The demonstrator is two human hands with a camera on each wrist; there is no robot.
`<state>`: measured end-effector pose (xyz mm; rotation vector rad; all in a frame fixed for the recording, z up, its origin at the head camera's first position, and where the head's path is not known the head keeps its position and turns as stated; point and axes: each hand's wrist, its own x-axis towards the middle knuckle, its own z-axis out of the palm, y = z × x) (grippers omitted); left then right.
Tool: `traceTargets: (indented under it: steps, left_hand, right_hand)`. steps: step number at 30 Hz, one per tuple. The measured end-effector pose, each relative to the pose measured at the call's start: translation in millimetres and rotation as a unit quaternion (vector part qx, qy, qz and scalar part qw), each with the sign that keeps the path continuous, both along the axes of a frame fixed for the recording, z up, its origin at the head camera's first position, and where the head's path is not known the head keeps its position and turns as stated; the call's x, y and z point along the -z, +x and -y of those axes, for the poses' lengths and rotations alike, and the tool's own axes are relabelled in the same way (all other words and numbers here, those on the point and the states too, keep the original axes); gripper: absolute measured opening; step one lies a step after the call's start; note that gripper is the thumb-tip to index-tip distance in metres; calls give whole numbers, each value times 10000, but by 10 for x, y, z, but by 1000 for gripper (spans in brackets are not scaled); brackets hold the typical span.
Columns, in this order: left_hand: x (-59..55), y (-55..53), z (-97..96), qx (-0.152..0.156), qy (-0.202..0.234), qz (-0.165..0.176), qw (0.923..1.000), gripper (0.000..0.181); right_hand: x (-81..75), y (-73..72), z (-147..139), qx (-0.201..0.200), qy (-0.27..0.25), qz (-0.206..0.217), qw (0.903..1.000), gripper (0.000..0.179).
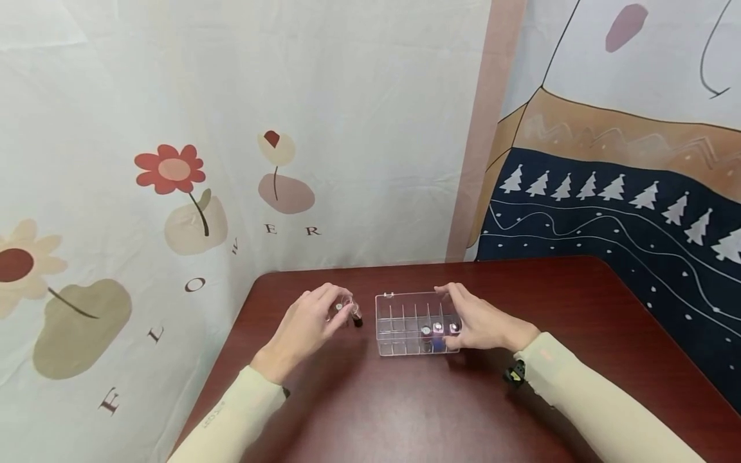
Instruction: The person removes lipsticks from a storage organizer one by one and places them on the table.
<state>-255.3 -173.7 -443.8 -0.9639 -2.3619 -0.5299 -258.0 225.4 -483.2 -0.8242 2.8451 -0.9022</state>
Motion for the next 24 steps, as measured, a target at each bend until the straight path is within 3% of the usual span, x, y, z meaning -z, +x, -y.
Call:
traceTargets:
  steps: [5, 10, 14, 24]
  left_hand:
    - [51, -8, 18, 45, -56, 694, 9976, 9]
    - [123, -29, 14, -120, -231, 1212, 9923, 8]
    - [177, -34, 21, -299, -368, 1311, 9902, 9]
    - [308, -64, 36, -298, -445, 1221, 9911, 10]
  right_hand:
    - [-18, -3, -2, 0, 33, 34, 10000, 104]
    - [-27, -6, -9, 10, 62, 89, 9999, 104]
    - [-19, -13, -11, -8, 87, 78, 9999, 104]
    - [-8, -14, -5, 20, 107, 100, 9999, 104]
